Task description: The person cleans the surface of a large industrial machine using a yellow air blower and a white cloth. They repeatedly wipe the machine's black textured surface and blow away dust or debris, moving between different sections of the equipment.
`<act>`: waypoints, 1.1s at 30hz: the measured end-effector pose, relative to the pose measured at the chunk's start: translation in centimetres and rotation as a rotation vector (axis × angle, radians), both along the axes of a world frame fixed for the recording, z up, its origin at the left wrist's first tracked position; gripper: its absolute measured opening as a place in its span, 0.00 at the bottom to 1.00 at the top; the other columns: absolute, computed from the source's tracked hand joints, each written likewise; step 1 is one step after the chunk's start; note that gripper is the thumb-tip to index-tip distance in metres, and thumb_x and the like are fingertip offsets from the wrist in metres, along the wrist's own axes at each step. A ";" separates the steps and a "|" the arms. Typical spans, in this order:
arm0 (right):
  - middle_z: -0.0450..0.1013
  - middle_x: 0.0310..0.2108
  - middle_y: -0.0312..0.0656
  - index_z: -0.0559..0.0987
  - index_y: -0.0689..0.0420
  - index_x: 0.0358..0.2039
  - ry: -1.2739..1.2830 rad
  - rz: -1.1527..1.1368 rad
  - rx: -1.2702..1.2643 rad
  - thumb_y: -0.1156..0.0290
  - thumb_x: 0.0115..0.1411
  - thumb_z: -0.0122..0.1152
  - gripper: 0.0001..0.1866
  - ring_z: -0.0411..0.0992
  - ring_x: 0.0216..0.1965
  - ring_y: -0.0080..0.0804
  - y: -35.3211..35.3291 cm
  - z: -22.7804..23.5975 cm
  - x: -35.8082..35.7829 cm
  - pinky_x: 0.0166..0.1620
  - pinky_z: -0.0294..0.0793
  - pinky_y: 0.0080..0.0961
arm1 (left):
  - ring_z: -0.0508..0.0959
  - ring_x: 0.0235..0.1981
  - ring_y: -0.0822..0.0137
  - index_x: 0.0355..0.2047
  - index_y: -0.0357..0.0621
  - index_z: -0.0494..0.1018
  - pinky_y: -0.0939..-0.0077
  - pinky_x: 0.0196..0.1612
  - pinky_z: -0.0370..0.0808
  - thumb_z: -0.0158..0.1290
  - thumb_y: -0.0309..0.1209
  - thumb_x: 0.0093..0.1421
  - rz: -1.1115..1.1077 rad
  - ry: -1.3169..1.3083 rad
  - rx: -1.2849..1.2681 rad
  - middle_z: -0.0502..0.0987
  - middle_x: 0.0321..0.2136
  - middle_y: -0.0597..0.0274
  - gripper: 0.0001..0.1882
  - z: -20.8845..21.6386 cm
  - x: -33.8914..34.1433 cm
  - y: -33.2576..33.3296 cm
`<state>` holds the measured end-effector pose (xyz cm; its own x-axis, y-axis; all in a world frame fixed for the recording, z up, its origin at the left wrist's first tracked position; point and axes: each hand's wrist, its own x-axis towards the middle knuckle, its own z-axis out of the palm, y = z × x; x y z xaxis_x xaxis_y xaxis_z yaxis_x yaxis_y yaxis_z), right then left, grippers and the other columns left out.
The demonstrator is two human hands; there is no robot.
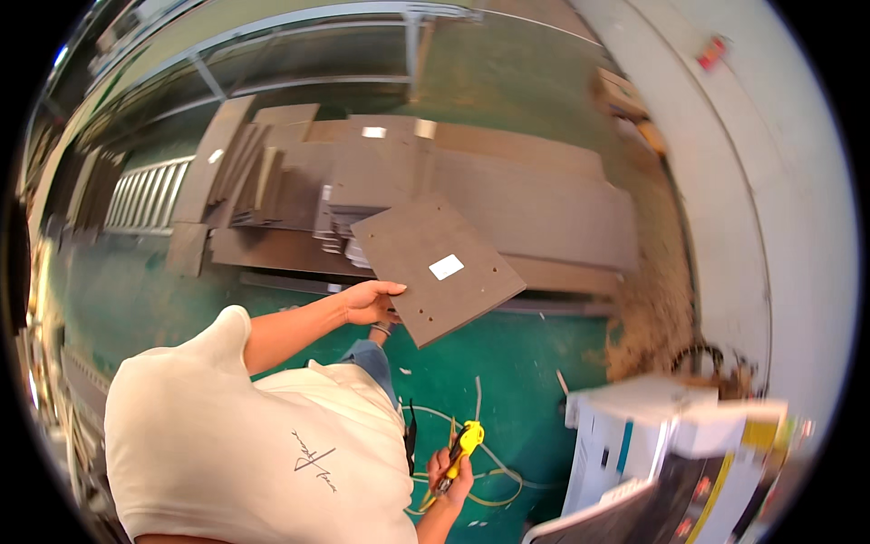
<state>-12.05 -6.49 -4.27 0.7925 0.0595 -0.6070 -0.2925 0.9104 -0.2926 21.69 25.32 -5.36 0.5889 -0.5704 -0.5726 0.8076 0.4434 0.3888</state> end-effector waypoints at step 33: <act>0.77 0.32 0.39 0.72 0.60 0.59 0.632 -0.472 -0.860 0.61 0.77 0.51 0.18 0.67 0.23 0.19 -35.7 14.2 -60.1 0.29 0.66 0.17 | 0.81 0.57 0.61 0.59 0.44 0.74 0.50 0.66 0.75 0.60 0.35 0.70 -0.826 -0.068 -0.179 0.82 0.55 0.59 0.19 -2.4 -61.0 -80.1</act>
